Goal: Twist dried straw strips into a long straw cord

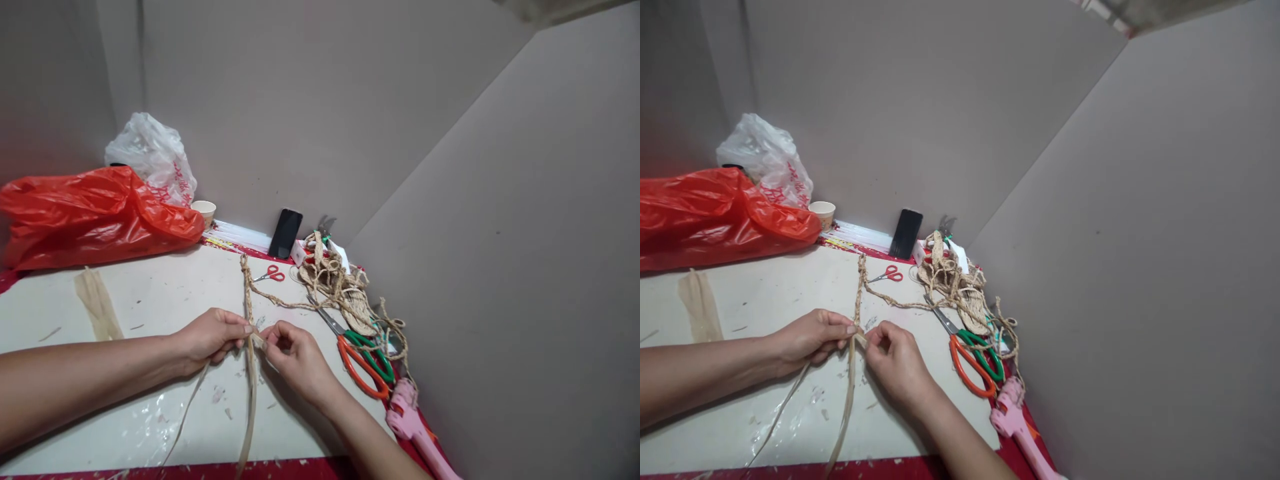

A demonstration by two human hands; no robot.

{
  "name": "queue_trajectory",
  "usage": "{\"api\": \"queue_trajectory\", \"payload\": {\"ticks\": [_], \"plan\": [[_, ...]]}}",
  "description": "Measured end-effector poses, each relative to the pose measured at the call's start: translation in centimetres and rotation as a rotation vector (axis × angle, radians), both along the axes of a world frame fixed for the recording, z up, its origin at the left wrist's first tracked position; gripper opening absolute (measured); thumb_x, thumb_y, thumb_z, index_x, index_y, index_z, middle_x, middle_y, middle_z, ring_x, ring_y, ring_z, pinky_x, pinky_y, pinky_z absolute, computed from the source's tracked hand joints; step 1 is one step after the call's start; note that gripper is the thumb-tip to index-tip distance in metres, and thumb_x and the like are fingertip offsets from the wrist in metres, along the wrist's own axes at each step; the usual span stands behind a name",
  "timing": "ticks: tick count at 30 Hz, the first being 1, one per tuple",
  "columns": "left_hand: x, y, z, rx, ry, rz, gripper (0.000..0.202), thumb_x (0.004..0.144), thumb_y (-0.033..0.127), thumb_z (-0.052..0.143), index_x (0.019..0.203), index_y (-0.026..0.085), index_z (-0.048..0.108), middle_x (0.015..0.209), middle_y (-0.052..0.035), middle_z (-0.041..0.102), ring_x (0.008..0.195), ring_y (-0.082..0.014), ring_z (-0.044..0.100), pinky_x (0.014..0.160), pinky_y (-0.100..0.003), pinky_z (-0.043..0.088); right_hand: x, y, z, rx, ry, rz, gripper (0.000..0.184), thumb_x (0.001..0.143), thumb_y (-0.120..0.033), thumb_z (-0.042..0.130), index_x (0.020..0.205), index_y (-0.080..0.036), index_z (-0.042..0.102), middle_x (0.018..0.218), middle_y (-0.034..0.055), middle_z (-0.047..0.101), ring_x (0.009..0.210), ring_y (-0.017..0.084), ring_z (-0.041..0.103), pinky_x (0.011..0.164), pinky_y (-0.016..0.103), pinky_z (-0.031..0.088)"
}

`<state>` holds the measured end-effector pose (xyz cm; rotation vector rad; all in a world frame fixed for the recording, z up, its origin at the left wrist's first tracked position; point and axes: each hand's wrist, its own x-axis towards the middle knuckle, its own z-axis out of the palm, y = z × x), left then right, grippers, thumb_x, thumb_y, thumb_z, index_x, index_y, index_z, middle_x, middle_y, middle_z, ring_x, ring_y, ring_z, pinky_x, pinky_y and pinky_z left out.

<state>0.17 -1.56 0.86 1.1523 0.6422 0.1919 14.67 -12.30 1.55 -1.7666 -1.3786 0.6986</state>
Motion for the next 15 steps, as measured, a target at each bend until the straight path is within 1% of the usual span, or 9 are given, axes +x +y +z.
{"api": "queue_trajectory", "payload": {"ticks": [3,6,10,15], "plan": [[0.0,0.0,0.0,0.006,0.0,0.008,0.025,0.071,0.038,0.063,0.066,0.013,0.058,0.05,0.0063,0.046,0.034,-0.0019,0.02,0.035,-0.023,0.009,0.2,0.0,-1.0,0.005,-0.053,-0.044,0.01,0.076,-0.017,0.049,0.067,-0.018,0.053,0.068,0.001,0.062,0.059,0.013,0.053,0.055,0.022,0.04],[0.0,0.0,0.0,0.014,0.006,0.01,0.026,0.072,0.038,0.063,0.069,0.013,0.059,0.052,0.0058,0.048,0.034,-0.0018,0.02,0.035,-0.023,0.009,0.4,0.1,-1.4,0.002,-0.048,-0.051,0.011,0.077,-0.018,0.05,0.068,-0.018,0.055,0.066,0.0008,0.061,0.057,0.012,0.052,0.053,0.022,0.039],[0.0,0.0,-0.2,0.019,0.006,0.004,0.027,0.072,0.04,0.062,0.07,0.013,0.059,0.053,0.0056,0.05,0.034,-0.0017,0.021,0.035,-0.022,0.01,0.1,0.4,-1.0,-0.009,-0.059,-0.042,0.012,0.075,-0.017,0.05,0.063,-0.018,0.053,0.064,0.001,0.061,0.056,0.012,0.05,0.052,0.021,0.038],[0.1,0.0,-0.2,0.027,0.008,0.01,0.026,0.072,0.039,0.061,0.071,0.014,0.059,0.052,0.0058,0.05,0.033,-0.0019,0.022,0.034,-0.023,0.009,-0.3,0.9,-0.7,-0.026,-0.17,-0.059,0.011,0.071,-0.015,0.05,0.061,-0.018,0.053,0.058,-0.0004,0.057,0.053,0.012,0.047,0.05,0.021,0.035]]}}
